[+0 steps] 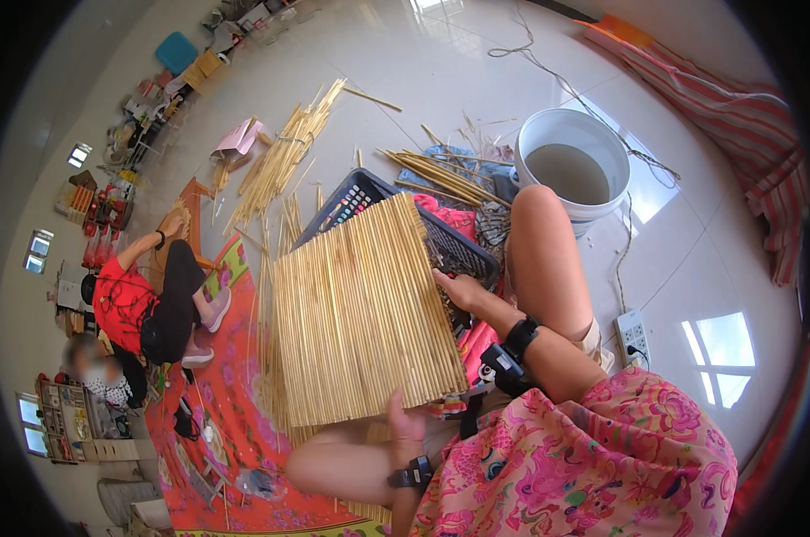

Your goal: The person sits on the floor and weaves thin bamboo strips into a flat mat. They hold the mat with both hands, align the strips, and use pliers to trim the ends of the bamboo.

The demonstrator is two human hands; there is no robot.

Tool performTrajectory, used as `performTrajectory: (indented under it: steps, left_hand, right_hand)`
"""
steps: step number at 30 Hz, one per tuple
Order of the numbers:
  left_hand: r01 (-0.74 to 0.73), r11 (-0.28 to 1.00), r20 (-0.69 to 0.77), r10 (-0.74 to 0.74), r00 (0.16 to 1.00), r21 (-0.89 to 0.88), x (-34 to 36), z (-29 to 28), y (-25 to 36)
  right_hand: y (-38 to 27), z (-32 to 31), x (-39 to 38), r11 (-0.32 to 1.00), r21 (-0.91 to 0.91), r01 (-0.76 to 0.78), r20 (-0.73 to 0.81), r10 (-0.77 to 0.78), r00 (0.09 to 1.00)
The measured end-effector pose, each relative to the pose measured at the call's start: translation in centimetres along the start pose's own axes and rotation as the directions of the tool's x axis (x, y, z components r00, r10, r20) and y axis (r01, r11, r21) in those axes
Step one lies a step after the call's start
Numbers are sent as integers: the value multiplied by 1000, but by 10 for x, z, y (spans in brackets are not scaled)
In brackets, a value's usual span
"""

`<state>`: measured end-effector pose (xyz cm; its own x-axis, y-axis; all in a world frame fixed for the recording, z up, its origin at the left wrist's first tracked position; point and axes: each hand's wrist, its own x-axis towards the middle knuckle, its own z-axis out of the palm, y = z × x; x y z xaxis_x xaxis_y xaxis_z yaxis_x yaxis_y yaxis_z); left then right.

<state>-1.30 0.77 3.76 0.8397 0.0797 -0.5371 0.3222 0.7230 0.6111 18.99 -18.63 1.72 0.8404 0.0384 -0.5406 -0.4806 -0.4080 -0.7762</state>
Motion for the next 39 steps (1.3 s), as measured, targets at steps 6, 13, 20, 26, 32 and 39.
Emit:
performTrajectory:
  steps: [6,13,20,26,32,39]
  left_hand:
    - [-45,999,-40,43,998,-26,6,-11,-6]
    - [-38,999,-27,37,999,-11,5,-10,-7]
    - [-28,999,-6,28,1000,-25,0,-4,-2]
    - [-48,999,27,49,998,-13,1,-2,-1]
    - [-56,996,-37,54,998,-66,5,-9,-6]
    - [-27,999,6,27,1000,-19,3,-9,-6]
  right_hand:
    - [-7,-1,5,1000,-24,11,40,-10,999]
    - [-3,4,22,998,-62,-23,-35,20,999]
    - [-7,0,12,997,-79,-12,-40,9,999]
    - [-10,-4,11,996,-87,-1,-31,-2,1000]
    - [-13,-3,4,999,-47,-14,-70,10,997]
    - [-6,1,16,1000,-24,0,-37,-1,999]
